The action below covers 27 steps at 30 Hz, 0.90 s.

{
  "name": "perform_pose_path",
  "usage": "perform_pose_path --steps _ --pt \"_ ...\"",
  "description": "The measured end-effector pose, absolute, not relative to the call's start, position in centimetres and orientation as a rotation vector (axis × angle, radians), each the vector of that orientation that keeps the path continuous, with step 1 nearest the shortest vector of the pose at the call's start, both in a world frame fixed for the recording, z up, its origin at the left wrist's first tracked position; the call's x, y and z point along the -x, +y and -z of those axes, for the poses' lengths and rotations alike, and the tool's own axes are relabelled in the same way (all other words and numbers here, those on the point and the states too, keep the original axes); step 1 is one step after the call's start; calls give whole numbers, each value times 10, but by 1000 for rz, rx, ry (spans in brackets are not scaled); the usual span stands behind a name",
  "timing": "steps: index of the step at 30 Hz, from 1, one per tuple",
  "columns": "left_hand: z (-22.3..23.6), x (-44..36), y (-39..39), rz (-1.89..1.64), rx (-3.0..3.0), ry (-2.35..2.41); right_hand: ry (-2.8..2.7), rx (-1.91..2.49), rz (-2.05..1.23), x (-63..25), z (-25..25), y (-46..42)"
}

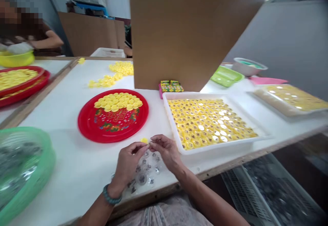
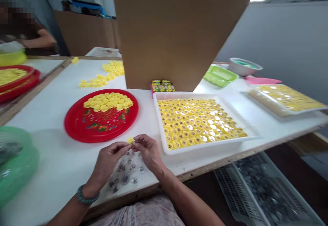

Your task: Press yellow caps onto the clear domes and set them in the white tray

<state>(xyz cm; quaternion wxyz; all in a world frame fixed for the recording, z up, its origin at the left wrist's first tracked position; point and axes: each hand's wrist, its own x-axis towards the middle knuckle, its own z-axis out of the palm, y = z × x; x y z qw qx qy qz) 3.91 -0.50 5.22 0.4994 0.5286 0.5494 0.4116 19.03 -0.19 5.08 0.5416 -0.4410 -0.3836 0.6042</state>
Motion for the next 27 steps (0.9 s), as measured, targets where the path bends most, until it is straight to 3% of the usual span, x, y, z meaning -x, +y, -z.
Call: perform_pose_path --steps 10,19,27 --pt "-53 -46 0 -1093 -884 1191 -828 969 -1379 -173 -50 0" --pt "-49 -23 7 -843 -1158 1149 -2125 1062 -718 -207 -64 -1" --pt "-27 -23 10 -742 -1342 1187 -2181 1264 -672 -202 -44 -3"
